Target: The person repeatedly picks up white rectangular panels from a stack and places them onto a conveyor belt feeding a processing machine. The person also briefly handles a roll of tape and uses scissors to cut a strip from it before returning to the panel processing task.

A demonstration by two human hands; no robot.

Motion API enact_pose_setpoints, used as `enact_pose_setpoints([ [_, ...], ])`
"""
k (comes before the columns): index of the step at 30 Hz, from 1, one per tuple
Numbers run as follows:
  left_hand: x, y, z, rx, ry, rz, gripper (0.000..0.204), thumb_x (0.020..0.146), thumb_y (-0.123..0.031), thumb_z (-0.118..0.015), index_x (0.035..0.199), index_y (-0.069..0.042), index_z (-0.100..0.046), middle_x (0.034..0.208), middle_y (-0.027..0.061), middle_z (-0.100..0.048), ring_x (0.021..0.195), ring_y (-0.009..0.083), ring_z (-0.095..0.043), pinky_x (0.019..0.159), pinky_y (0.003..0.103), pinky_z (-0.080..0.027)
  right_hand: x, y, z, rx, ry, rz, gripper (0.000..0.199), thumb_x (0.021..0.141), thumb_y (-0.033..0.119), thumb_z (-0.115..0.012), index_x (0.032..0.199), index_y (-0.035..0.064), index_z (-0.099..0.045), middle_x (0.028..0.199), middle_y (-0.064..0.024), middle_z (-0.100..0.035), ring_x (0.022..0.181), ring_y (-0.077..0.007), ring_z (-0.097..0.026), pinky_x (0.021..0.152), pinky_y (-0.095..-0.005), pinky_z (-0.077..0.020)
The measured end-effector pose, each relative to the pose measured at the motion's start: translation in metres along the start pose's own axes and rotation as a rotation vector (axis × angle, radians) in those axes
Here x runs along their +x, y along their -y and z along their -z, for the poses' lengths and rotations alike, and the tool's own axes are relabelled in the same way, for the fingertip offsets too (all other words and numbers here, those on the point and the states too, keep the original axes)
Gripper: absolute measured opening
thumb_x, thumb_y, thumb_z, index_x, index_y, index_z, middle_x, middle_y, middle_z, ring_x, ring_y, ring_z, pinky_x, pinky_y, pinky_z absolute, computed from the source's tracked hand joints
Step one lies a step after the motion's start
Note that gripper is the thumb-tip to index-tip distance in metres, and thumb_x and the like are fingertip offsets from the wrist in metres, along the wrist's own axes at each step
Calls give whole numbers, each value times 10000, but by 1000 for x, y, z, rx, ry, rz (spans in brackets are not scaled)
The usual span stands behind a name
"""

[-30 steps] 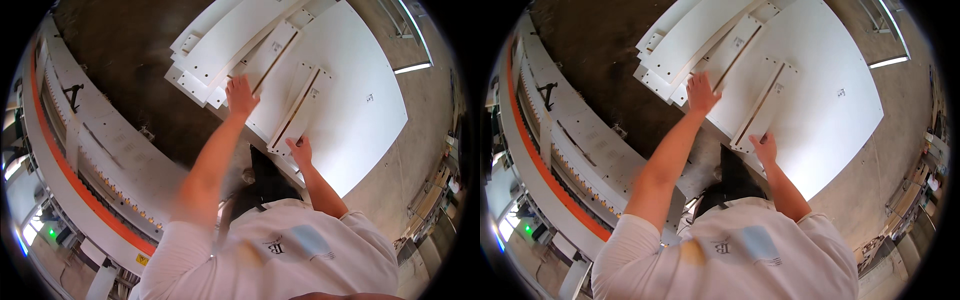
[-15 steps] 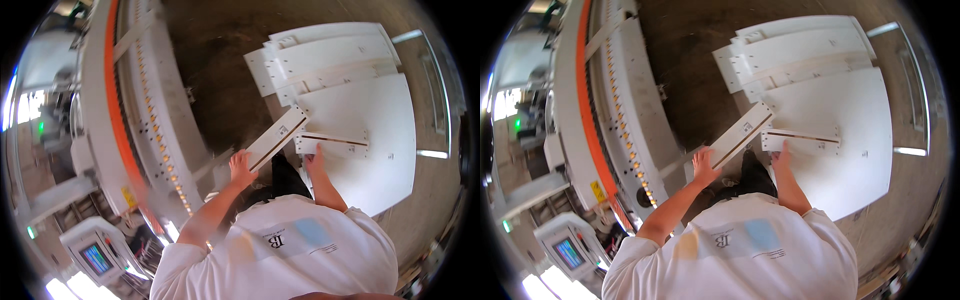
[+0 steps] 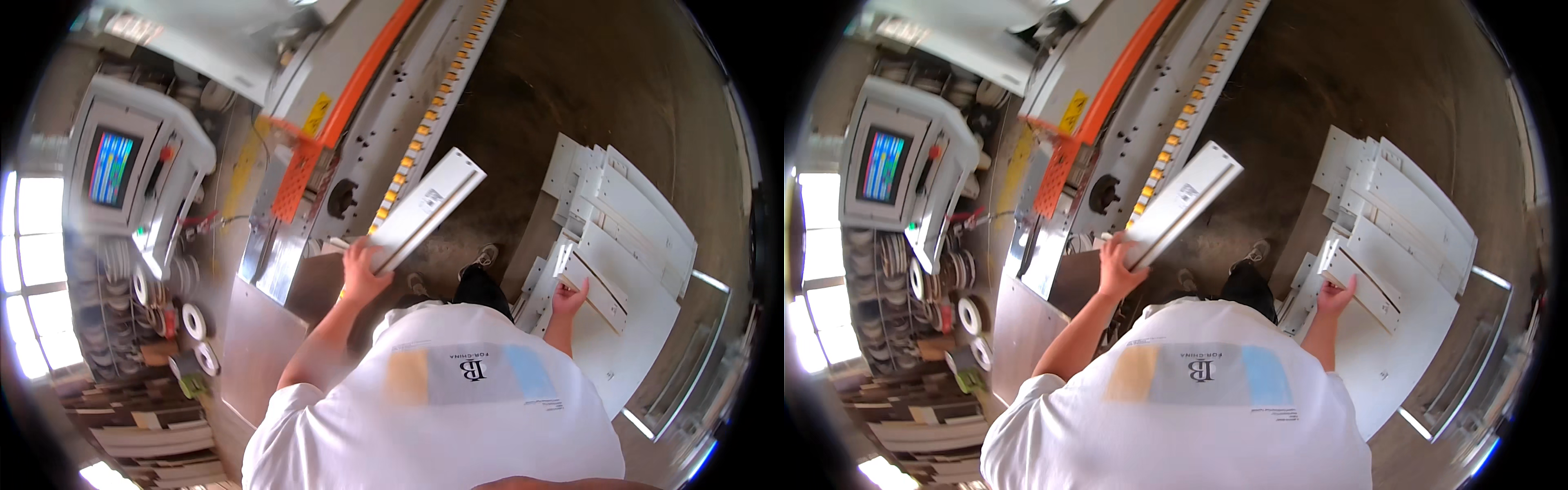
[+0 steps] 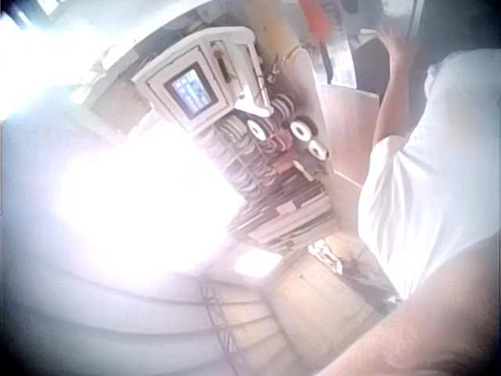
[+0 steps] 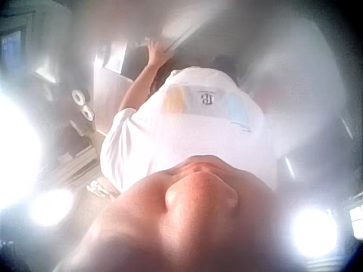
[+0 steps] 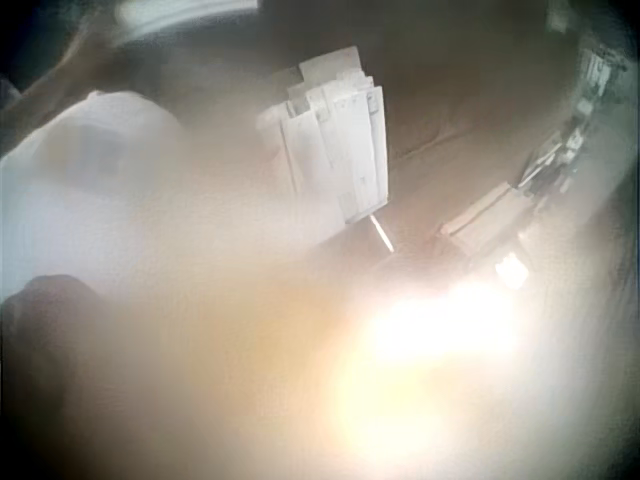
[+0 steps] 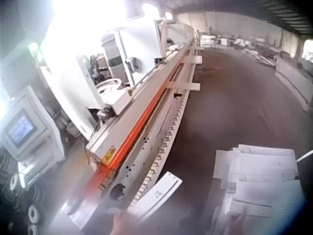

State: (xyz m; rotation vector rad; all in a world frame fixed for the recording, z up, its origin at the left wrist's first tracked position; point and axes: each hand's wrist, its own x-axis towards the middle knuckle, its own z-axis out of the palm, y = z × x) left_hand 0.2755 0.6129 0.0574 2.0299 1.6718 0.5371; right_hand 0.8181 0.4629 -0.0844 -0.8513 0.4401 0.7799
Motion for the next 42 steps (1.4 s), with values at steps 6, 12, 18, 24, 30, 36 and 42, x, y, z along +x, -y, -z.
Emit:
enact_pose_setpoints([
  [6,-49,115,63,38,-215,138,569,629,-189,-825,1167,-117,-656,1411,197,-499,1292,421,-442,1105,516,-369,-60,-71,-64,-230,182,-24,469,958,307,-666,1332,45,-563,1296,-112,-640,1211,-261,-598,1030,-421,-491],
  [12,-81,220,100,248,-396,94,422,783,-190,-768,1181,-88,-671,1429,188,-546,1350,398,-473,1090,469,-426,-154,-117,-138,-411,523,-30,478,949,189,-659,1379,29,-523,1319,-98,-618,1223,-258,-586,1037,-412,-463],
  [18,-62,237,104,504,-497,109,324,910,-246,-678,1200,-101,-690,1357,109,-637,1301,290,-571,1042,379,-489,-225,-150,-158,-598,648,59,583,943,162,-658,1465,32,-433,1406,-94,-542,1309,-256,-511,1097,-418,-407],
  [24,-21,228,83,499,-536,113,337,913,-273,-662,1206,-109,-682,1356,86,-638,1295,281,-575,1041,372,-491,-277,-171,-166,-663,729,-15,599,906,135,-699,1443,46,-450,1373,-90,-548,1284,-248,-516,1091,-413,-414],
  [30,36,213,71,435,-575,123,337,905,-237,-651,1213,-102,-678,1371,102,-620,1302,289,-561,1051,393,-479,-301,-181,-169,-676,732,-159,547,877,96,-731,1371,25,-506,1303,-76,-584,1208,-224,-564,1024,-393,-470],
  [36,25,124,63,-13,-340,92,294,857,-164,-664,1137,-72,-678,1263,123,-667,1167,345,-617,967,429,-519,-306,-180,-159,-785,731,-171,538,885,144,-742,1360,41,-514,1302,-69,-595,1196,-210,-575,1032,-388,-464],
  [42,-16,-44,82,-331,-100,-511,834,709,-354,-873,1397,-41,-521,1523,194,-446,1409,394,-404,1161,492,-349,-315,-189,-167,-854,825,-87,499,864,145,-763,1292,-15,-561,1184,-74,-645,1043,-162,-623,873,-328,-513],
])
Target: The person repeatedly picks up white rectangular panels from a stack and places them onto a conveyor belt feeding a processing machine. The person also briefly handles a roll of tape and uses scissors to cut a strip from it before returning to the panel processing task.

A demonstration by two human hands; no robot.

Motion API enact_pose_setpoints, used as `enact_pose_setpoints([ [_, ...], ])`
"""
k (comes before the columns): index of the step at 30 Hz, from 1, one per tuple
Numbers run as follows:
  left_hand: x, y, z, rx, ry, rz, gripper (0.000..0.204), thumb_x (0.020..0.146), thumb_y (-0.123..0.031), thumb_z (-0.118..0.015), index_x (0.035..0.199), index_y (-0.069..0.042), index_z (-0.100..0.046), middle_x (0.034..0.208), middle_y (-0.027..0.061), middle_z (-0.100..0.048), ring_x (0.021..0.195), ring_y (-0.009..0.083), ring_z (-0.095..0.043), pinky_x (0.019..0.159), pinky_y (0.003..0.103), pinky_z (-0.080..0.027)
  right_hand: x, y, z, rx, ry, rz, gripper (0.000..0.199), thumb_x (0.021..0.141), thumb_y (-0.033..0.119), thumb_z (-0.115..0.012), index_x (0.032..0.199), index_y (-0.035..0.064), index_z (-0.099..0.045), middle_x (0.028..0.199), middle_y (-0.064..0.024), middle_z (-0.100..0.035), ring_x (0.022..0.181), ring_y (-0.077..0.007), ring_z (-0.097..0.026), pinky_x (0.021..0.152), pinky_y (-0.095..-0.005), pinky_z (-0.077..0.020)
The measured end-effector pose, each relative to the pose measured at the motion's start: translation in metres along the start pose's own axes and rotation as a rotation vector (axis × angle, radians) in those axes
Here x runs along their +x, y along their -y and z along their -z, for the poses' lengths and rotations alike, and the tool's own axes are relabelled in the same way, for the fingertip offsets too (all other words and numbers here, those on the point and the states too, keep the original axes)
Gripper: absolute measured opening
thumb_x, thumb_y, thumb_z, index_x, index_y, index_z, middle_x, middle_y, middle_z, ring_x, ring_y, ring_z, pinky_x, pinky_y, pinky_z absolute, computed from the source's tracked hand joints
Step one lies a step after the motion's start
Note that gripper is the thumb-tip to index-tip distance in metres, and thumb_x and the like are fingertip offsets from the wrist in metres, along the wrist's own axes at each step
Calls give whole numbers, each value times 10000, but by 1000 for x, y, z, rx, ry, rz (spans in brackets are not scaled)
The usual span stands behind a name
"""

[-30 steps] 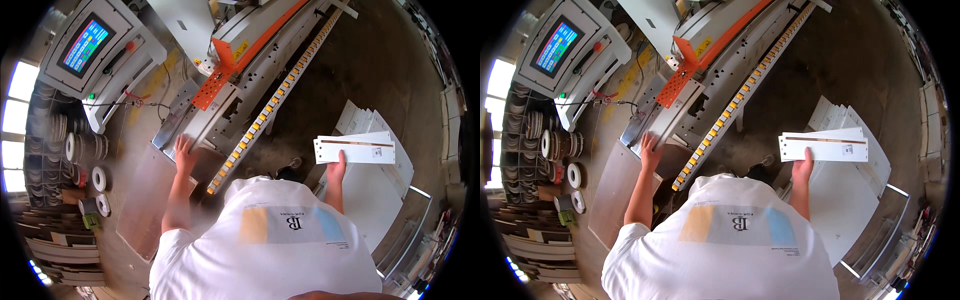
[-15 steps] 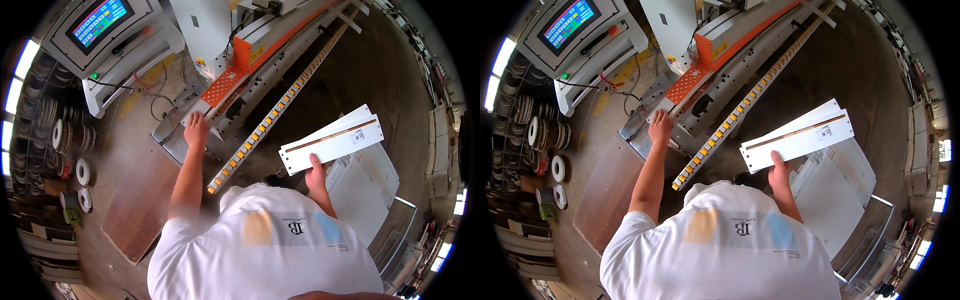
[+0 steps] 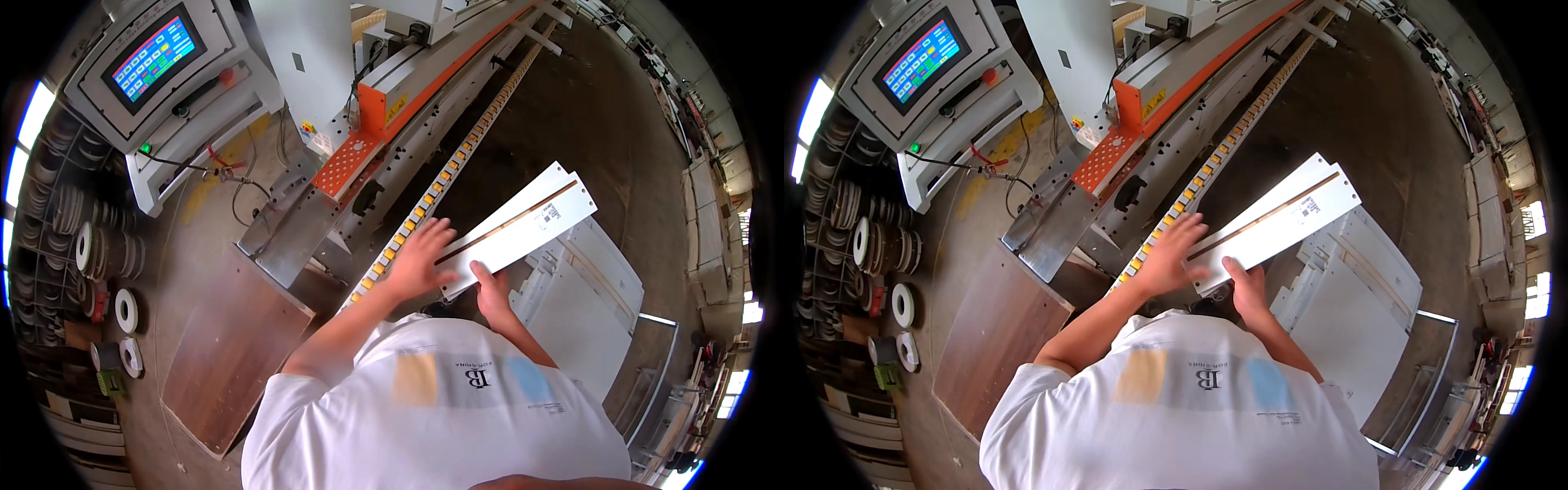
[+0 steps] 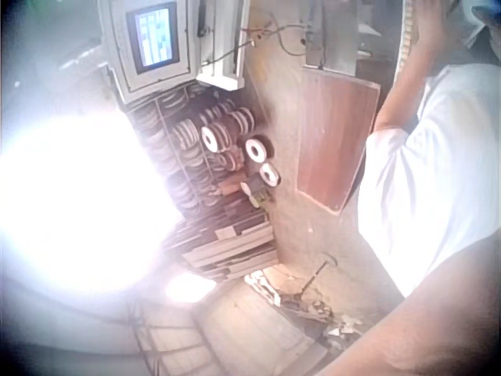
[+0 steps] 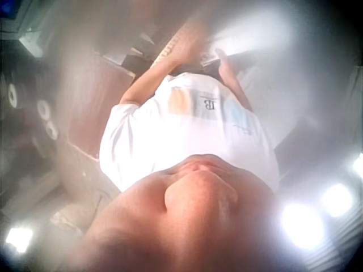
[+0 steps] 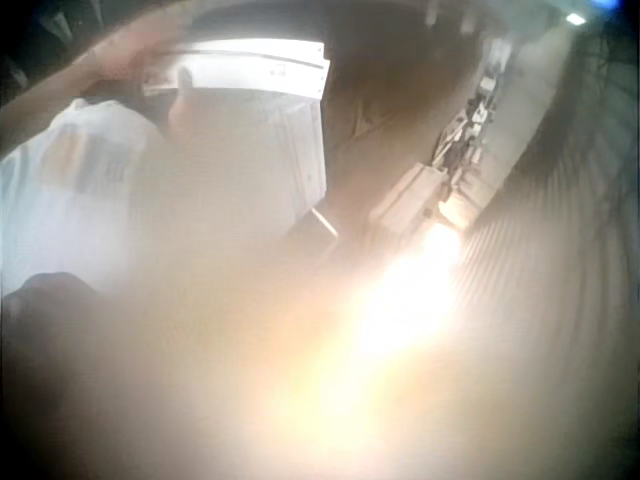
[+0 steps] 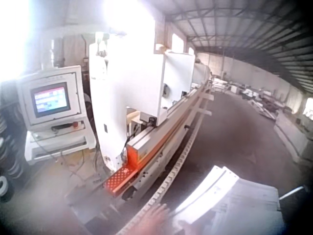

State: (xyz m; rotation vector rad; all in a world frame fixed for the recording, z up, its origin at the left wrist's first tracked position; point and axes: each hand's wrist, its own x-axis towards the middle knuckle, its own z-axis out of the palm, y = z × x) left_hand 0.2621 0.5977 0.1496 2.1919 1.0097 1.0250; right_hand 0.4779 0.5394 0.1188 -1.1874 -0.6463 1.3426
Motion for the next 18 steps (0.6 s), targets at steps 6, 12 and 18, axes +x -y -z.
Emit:
enact_pose_setpoints([
  [6,-11,-34,-30,48,-46,42,895,671,-368,-880,1419,-72,-487,1493,220,-418,1301,423,-446,1101,493,-380,-9,-2,-4,-13,38,46,573,831,179,-832,1291,-29,-561,1172,-76,-652,1041,-174,-617,913,-321,-491],
  [12,-49,-9,1,-5,-98,110,790,666,-317,-867,1356,-79,-565,1422,208,-490,1276,409,-465,1073,499,-387,-13,-11,-2,-138,-76,152,471,881,174,-800,1235,-60,-595,1198,-87,-648,1073,-172,-598,958,-322,-466],
  [18,-117,51,41,224,-200,358,702,624,-270,-877,1271,-150,-633,1421,185,-517,1283,406,-472,1073,509,-401,-16,-6,-4,-117,-165,133,453,939,162,-718,1287,-89,-573,1237,-119,-638,1125,-188,-587,1002,-327,-446],
])
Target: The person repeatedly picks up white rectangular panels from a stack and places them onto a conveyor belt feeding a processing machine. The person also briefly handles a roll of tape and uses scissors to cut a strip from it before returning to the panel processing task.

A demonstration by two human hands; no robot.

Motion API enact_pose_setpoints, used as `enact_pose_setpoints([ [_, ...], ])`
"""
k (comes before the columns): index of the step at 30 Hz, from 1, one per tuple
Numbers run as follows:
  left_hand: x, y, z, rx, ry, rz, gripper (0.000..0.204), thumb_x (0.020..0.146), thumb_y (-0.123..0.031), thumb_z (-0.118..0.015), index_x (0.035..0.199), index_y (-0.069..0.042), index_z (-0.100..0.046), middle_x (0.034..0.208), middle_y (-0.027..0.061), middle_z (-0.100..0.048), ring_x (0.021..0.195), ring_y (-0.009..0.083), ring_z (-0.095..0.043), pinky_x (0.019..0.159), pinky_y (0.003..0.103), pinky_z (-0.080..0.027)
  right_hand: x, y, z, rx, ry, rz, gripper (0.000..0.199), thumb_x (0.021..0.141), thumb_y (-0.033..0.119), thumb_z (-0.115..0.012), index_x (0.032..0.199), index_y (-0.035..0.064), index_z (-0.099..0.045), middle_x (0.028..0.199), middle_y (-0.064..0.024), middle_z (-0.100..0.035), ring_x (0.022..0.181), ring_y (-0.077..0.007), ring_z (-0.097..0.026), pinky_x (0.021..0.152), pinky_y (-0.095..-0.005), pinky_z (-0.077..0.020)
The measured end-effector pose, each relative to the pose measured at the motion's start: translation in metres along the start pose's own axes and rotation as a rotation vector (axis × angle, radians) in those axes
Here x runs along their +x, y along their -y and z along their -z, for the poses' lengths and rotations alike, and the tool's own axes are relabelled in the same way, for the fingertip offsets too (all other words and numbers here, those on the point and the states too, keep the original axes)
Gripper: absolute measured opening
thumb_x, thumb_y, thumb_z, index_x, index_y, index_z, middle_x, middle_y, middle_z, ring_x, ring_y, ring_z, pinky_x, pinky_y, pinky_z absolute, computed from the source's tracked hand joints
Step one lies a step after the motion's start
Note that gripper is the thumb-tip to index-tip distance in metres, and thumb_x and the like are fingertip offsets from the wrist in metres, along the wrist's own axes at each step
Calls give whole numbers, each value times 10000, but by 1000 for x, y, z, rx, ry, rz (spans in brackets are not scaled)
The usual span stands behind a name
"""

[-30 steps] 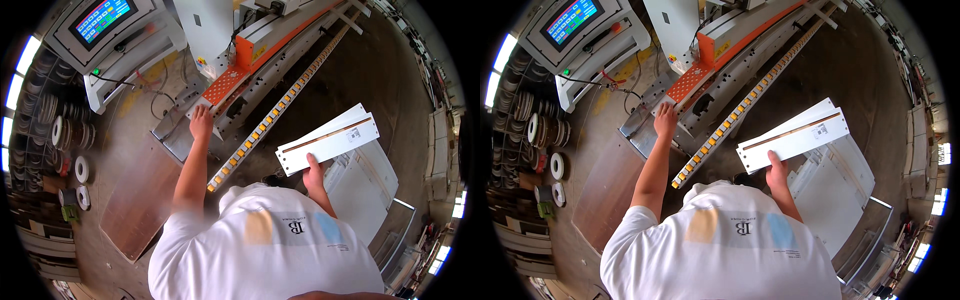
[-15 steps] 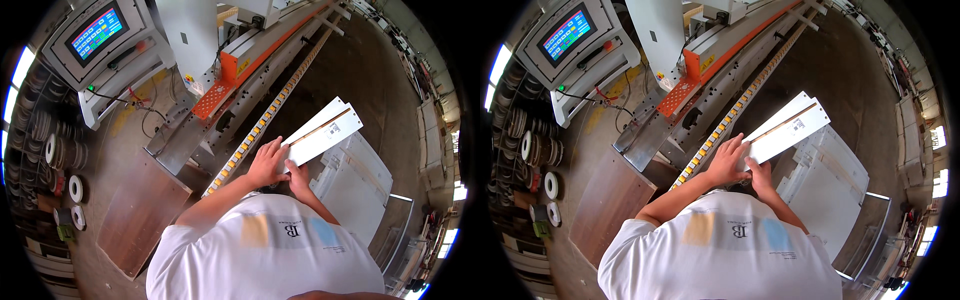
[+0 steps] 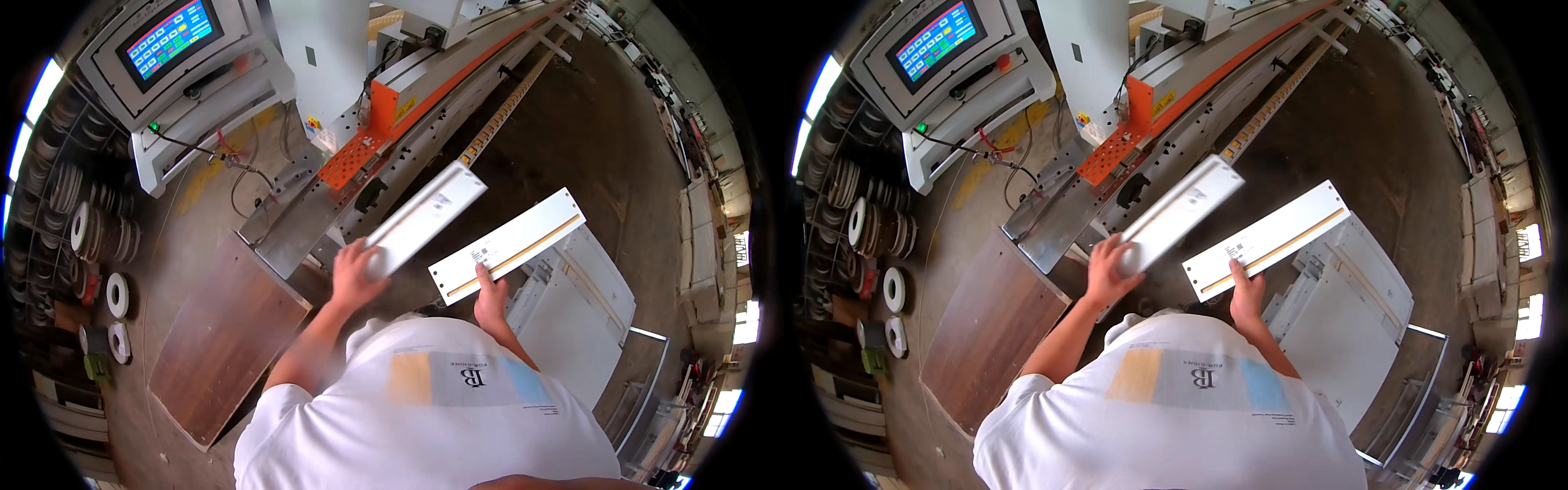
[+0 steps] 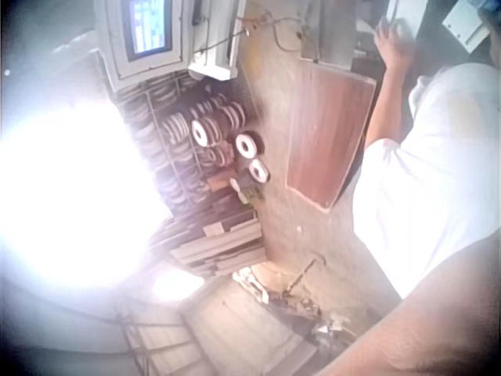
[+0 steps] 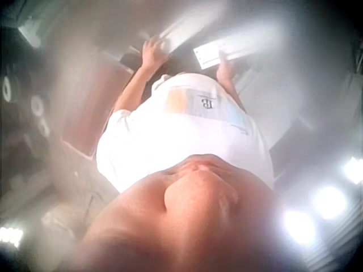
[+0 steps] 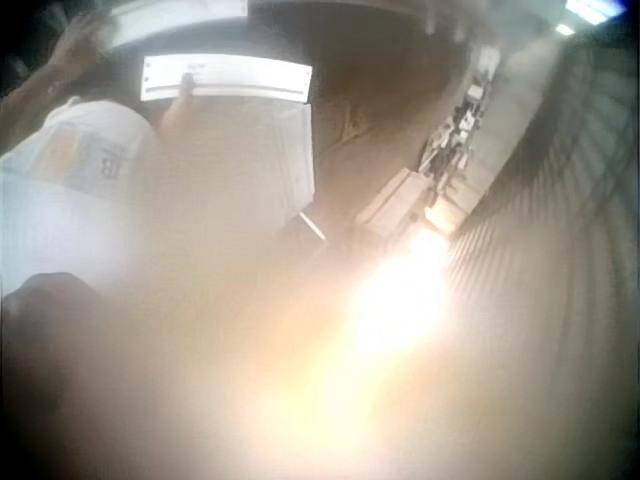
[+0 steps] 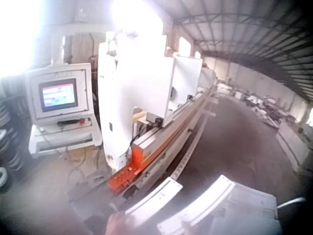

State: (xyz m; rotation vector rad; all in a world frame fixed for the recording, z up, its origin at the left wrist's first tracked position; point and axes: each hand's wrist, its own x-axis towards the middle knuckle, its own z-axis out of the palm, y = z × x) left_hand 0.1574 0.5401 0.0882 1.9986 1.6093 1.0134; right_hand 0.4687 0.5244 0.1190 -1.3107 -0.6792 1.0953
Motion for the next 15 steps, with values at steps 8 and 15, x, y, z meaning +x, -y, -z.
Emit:
enact_pose_setpoints([
  [8,-11,123,47,307,-133,176,604,666,-245,-826,1238,-139,-662,1467,151,-506,1335,379,-456,1099,489,-389,-2,-5,-3,-3,34,-37,481,946,166,-708,1318,-91,-545,1275,-133,-618,1164,-193,-573,1028,-329,-432],
  [15,7,167,56,535,-175,195,501,815,-258,-745,1282,-96,-659,1459,109,-554,1396,297,-470,1144,441,-383,-1,-8,-10,-43,52,-95,438,935,137,-708,1296,-71,-573,1239,-116,-641,1119,-189,-600,979,-329,-462],
])
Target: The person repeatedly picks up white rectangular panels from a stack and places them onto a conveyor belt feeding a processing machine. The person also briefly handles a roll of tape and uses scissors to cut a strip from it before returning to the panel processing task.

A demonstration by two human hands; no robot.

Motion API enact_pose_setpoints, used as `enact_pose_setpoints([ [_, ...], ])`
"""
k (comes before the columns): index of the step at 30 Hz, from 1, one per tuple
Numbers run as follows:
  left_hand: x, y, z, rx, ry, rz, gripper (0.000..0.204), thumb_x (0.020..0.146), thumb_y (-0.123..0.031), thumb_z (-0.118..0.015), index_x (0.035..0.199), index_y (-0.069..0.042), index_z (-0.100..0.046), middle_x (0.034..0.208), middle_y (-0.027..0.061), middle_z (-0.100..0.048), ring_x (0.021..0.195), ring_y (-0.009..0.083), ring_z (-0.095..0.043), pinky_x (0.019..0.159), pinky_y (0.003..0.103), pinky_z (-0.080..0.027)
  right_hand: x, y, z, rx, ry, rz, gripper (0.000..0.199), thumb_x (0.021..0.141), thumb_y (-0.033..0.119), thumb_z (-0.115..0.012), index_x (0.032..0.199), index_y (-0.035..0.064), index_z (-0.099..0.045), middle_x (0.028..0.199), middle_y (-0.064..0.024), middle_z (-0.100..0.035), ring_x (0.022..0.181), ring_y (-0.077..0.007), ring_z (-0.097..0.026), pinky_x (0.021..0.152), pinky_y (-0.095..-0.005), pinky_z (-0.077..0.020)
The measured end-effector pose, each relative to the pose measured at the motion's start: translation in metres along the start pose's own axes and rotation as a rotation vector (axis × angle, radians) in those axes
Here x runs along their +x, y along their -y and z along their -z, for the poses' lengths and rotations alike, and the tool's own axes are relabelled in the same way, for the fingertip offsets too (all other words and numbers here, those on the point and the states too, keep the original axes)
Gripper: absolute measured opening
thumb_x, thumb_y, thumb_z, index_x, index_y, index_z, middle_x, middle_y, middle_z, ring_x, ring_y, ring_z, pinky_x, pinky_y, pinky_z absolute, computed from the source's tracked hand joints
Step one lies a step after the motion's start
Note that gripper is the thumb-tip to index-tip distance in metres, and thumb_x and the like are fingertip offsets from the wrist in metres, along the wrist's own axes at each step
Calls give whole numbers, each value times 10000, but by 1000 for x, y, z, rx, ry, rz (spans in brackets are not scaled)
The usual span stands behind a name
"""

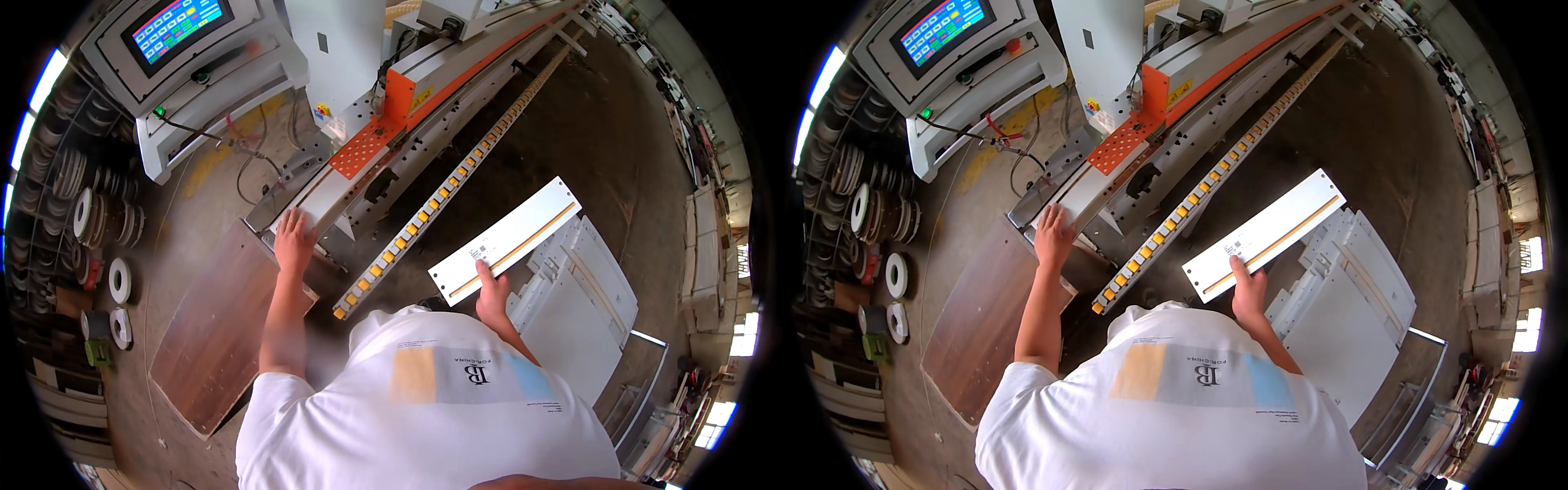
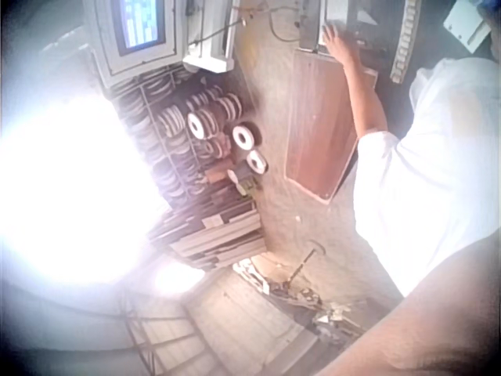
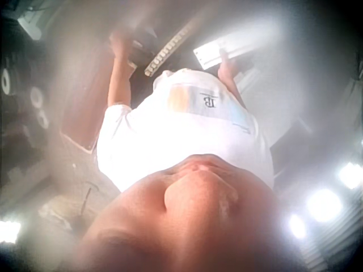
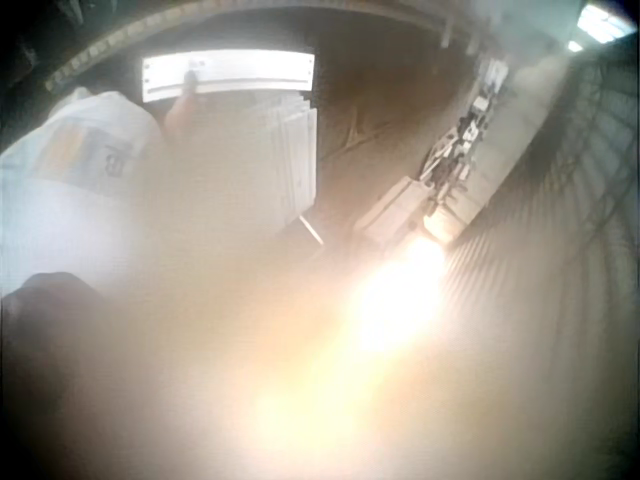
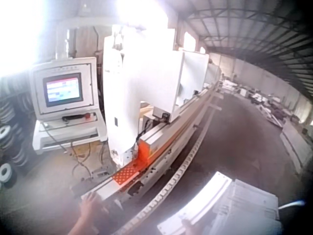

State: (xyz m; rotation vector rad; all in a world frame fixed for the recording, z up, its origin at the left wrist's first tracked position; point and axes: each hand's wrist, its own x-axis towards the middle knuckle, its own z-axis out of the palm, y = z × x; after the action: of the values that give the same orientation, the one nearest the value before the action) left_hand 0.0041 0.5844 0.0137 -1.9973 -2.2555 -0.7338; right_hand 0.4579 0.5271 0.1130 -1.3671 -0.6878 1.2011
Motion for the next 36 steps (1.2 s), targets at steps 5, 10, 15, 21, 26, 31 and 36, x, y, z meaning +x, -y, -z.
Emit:
enact_pose_setpoints([
  [5,6,-2,-3,-50,21,58,513,823,-259,-737,1303,-104,-646,1482,101,-535,1409,297,-453,1157,445,-370,-3,2,-1,26,-6,-18,441,934,147,-708,1285,-87,-580,1227,-124,-649,1112,-187,-603,978,-325,-459],
  [10,8,-2,-1,-65,39,66,529,827,-264,-732,1325,-115,-633,1491,97,-527,1425,298,-432,1172,447,-350,-3,2,2,26,-11,5,428,935,140,-704,1274,-93,-585,1225,-126,-652,1108,-187,-606,975,-327,-461],
  [15,7,-1,0,-33,31,27,525,839,-269,-725,1328,-109,-628,1489,104,-527,1421,303,-437,1165,450,-356,-8,7,10,-124,-25,181,396,936,121,-696,1257,-88,-595,1215,-123,-659,1097,-190,-611,972,-334,-466],
  [21,8,-5,2,27,10,-1,509,856,-268,-716,1326,-93,-626,1472,108,-543,1412,300,-449,1154,427,-372,-7,19,11,-227,66,194,387,933,104,-684,1267,-68,-594,1226,-117,-654,1117,-214,-608,1002,-346,-458],
  [26,17,-13,-5,34,12,-6,504,852,-281,-718,1316,-104,-629,1466,101,-550,1402,298,-462,1142,421,-388,-27,20,0,-210,65,84,394,933,101,-682,1278,-61,-583,1242,-118,-642,1123,-214,-600,1005,-357,-457],
  [31,27,-19,-16,62,23,12,504,848,-283,-721,1314,-113,-631,1471,99,-546,1400,295,-467,1144,416,-390,-19,16,4,-200,102,40,375,933,105,-685,1260,-56,-600,1206,-106,-655,1101,-196,-604,985,-339,-464],
  [36,27,-18,-19,53,26,25,503,842,-280,-728,1309,-115,-638,1474,100,-544,1402,291,-465,1149,414,-387,-20,8,5,-169,106,52,371,939,119,-686,1255,-59,-605,1204,-106,-659,1094,-189,-606,979,-336,-465],
])
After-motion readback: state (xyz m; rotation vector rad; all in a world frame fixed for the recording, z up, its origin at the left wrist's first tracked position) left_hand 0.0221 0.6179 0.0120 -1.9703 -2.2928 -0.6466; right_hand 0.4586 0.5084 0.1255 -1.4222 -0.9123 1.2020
